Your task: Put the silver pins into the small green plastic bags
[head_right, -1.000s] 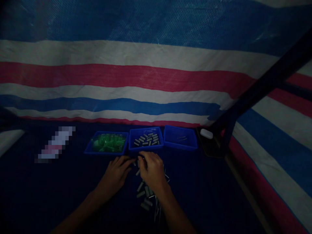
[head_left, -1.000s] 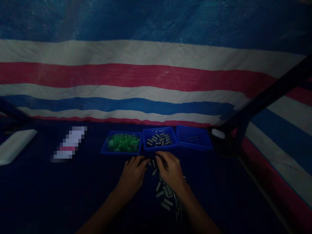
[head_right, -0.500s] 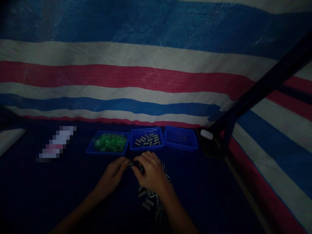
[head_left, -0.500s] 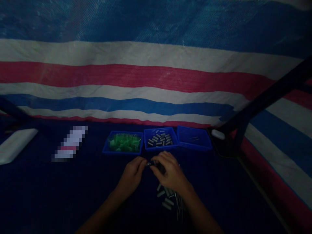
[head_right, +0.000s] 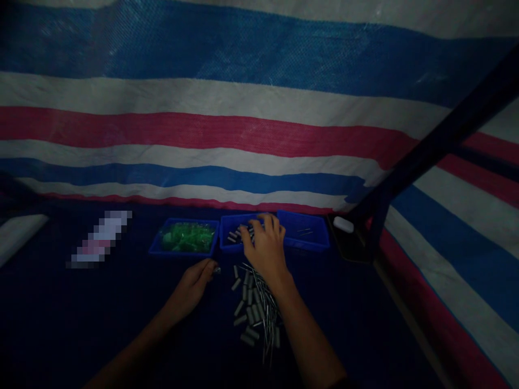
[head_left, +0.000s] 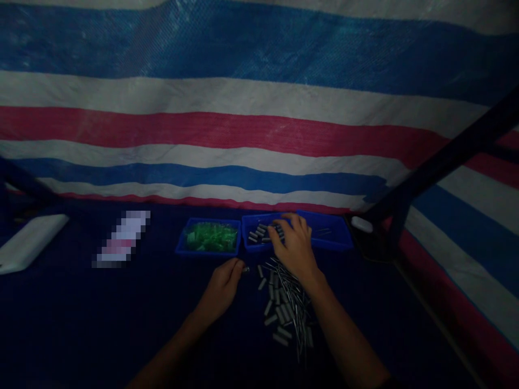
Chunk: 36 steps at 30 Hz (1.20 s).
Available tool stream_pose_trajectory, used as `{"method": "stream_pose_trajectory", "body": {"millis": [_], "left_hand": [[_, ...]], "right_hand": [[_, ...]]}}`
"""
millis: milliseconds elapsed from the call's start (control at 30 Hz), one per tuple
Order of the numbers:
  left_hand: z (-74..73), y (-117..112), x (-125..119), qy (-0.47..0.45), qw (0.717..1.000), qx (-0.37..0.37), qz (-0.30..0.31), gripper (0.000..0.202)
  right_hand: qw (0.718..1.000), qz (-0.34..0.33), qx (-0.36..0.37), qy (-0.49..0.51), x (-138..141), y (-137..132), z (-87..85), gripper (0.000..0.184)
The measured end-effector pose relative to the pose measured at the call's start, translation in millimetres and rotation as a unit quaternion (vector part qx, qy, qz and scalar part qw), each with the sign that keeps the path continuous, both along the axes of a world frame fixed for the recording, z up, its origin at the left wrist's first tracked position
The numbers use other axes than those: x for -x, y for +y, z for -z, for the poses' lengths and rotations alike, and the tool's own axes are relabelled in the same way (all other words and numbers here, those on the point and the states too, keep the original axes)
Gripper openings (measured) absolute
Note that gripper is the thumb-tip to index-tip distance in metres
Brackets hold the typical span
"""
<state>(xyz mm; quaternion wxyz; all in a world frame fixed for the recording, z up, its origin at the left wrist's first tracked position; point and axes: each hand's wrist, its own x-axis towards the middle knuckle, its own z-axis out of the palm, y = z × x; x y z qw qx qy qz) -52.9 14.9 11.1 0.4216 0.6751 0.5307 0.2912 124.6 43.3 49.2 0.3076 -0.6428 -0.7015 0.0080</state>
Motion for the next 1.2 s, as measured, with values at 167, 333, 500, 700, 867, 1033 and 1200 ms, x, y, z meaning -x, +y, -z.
{"method": "stream_pose_trajectory", "body": {"millis": [167,333,500,700,867,1033,1200], "left_hand": [[-0.4,-1.1,-3.2,-0.010,1.000,0.001,0.016,0.037],[-0.7,-2.9,-5.4,0.021,0.998,-0.013,0.054,0.039],[-2.2,-3.4,-4.0,0.014,0.999,-0.005,0.047,0.041],[-0.2,-7.0,-3.2,-0.050,0.995,-0.049,0.073,0.024],[2.6,-11.2,-8.4,-0.015,0.991,-0.092,0.092,0.015],[-1.9,-8.6,-7.1,-0.016,0.996,-0.060,0.067,0.021],[-0.7,-8.0,-5.0,0.006,0.996,-0.058,0.069,0.038]], "right_hand": [[0.971,-0.224,0.033,0.075,15.2,-53.6,14.8,0.022],[0.964,-0.225,0.115,0.086,17.9,-67.1,30.0,0.018],[0.969,-0.190,0.115,0.109,17.8,-61.9,28.9,0.006],[0.976,-0.139,0.104,0.131,7.4,-59.1,29.3,0.015],[0.968,-0.165,0.130,0.135,5.1,-59.2,31.5,0.021],[0.961,-0.176,0.129,0.170,8.1,-62.2,28.4,0.016],[0.961,-0.199,0.130,0.141,11.1,-63.7,24.7,0.009]]}}
